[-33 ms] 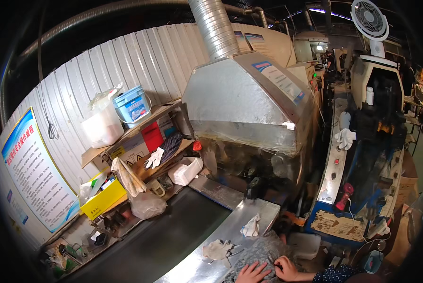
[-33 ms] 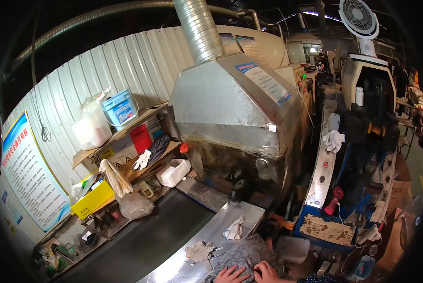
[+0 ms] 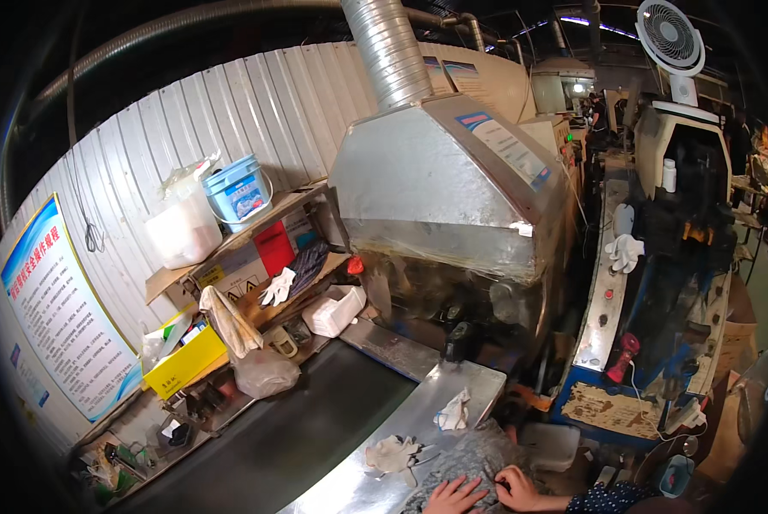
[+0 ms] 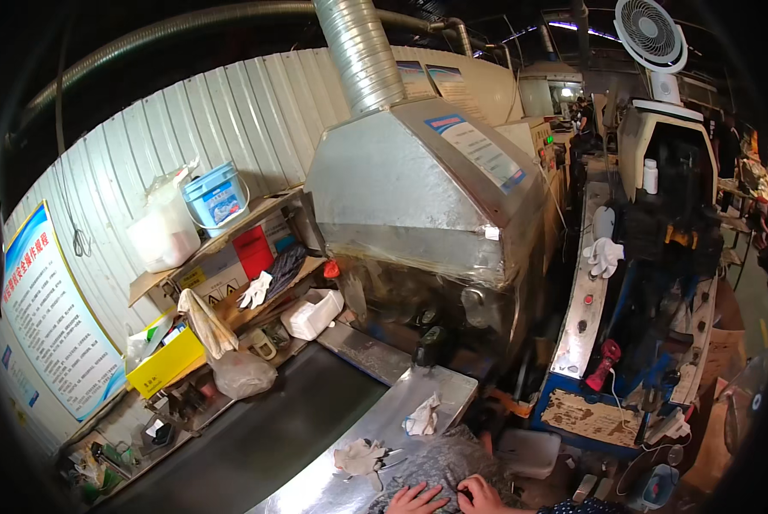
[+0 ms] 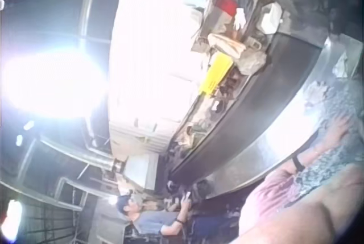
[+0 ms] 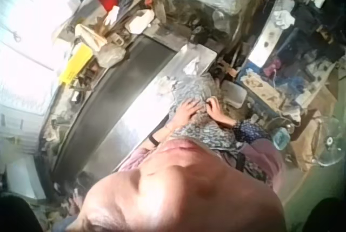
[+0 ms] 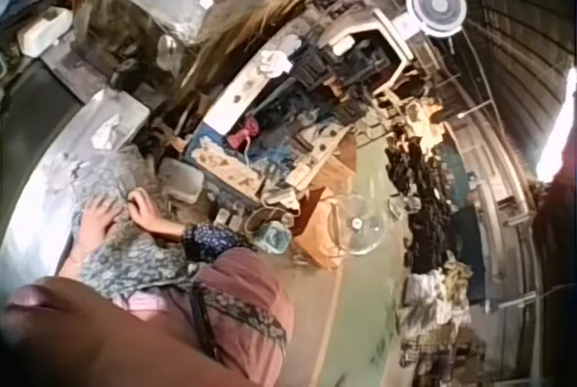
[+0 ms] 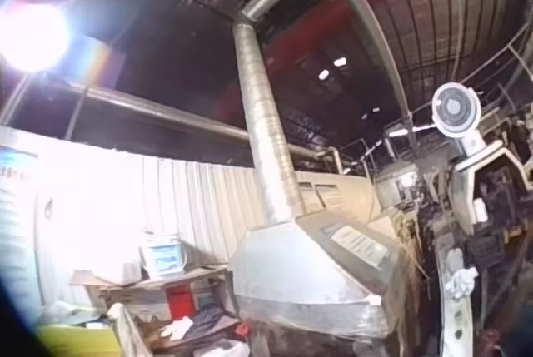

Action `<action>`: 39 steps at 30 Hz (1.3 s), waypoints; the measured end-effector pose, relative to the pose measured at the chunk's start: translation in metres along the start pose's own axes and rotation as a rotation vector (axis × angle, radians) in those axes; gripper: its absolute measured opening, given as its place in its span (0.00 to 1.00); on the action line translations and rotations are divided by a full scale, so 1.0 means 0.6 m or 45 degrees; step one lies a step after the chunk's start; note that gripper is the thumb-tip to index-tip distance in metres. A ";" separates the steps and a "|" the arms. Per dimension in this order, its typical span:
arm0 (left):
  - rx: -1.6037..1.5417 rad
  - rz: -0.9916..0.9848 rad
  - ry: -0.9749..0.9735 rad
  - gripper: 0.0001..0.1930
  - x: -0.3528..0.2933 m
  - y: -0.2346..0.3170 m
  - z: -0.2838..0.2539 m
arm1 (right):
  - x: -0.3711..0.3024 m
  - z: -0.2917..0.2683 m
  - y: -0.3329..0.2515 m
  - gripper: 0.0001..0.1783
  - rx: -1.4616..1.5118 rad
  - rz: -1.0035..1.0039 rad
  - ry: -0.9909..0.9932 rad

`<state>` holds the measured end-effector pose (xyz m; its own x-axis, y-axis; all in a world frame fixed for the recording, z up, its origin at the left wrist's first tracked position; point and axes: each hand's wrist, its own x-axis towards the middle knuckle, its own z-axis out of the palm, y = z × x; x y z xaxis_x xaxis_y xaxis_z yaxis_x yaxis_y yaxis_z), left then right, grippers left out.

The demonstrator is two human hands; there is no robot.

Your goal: The worker is inspecting and assembling shoe parts at a production line station, showing components to the camera.

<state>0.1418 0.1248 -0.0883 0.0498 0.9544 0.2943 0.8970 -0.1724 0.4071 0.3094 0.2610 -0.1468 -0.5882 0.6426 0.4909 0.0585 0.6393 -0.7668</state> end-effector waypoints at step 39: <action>-0.066 0.046 0.085 0.20 -0.005 -0.002 -0.006 | -0.012 -0.005 0.016 0.11 0.142 0.234 -0.181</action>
<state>0.1390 0.1213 -0.0869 0.0505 0.9293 0.3659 0.8712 -0.2201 0.4388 0.3168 0.2637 -0.1562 -0.6838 0.6728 0.2825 0.0901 0.4620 -0.8823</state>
